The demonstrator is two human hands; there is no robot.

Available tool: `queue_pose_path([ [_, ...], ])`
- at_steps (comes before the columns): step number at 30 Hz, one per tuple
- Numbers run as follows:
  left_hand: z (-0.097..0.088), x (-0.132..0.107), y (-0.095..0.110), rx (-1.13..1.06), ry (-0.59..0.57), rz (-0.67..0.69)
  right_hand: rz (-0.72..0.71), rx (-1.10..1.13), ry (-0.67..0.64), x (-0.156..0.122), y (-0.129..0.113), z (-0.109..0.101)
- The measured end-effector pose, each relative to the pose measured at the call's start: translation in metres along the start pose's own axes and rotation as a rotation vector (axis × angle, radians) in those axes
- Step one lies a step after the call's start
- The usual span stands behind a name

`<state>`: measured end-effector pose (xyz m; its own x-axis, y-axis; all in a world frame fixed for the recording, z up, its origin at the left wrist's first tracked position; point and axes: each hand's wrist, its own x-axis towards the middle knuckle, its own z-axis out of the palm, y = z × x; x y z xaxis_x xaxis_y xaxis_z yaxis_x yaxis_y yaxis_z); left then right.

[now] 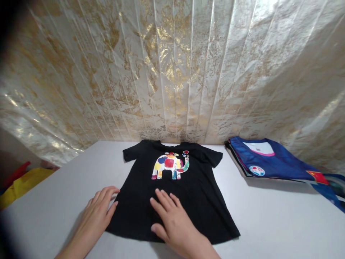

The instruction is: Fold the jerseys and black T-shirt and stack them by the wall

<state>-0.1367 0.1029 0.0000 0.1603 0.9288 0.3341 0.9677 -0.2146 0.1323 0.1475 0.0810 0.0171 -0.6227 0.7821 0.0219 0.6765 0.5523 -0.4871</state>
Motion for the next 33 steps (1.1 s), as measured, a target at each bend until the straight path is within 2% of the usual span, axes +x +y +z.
queue_pose_path([
  [2, 0.003, 0.002, 0.011, -0.118, 0.018, 0.1, 0.127, -0.023, 0.1, -0.008, 0.023, -0.012],
  [5, 0.009, 0.004, 0.026, -0.201, -0.09, 0.208, 0.283, -0.047, 0.207, -0.028, 0.072, -0.024],
  [8, 0.02, 0.004, 0.03, -0.185, -0.219, 0.264, 0.343, -0.046, 0.261, -0.053, 0.119, -0.03],
  [11, 0.027, 0.004, 0.024, -0.171, -0.261, 0.292, 0.355, 0.025, 0.346, -0.08, 0.141, -0.04],
  [13, 0.021, 0.007, 0.029, -0.204, -0.269, 0.287, 0.359, 0.103, 0.34, -0.097, 0.14, -0.051],
  [15, 0.006, 0.013, 0.047, -0.277, -0.294, 0.294, 0.369, 0.174, 0.277, -0.111, 0.132, -0.064],
  [17, -0.011, 0.02, 0.08, -0.374, -0.356, 0.342, 0.378, 0.227, 0.203, -0.122, 0.122, -0.076],
  [19, -0.021, 0.027, 0.122, -0.467, -0.417, 0.434, 0.394, 0.268, 0.139, -0.129, 0.113, -0.083],
  [22, -0.012, 0.03, 0.183, -0.525, -0.455, 0.608, 0.43, 0.293, 0.042, -0.132, 0.105, -0.083],
  [25, 0.012, 0.028, 0.225, -0.481, -0.435, 0.67, 0.441, 0.258, 0.003, -0.132, 0.1, -0.076],
  [27, 0.026, 0.026, 0.239, -0.427, -0.425, 0.65, 0.426, 0.235, 0.003, -0.133, 0.1, -0.072],
  [29, 0.034, 0.024, 0.245, -0.394, -0.406, 0.63, 0.404, 0.222, 0.013, -0.134, 0.101, -0.069],
  [33, 0.035, 0.022, 0.245, -0.401, -0.372, 0.679, 0.39, 0.197, 0.069, -0.136, 0.106, -0.065],
])
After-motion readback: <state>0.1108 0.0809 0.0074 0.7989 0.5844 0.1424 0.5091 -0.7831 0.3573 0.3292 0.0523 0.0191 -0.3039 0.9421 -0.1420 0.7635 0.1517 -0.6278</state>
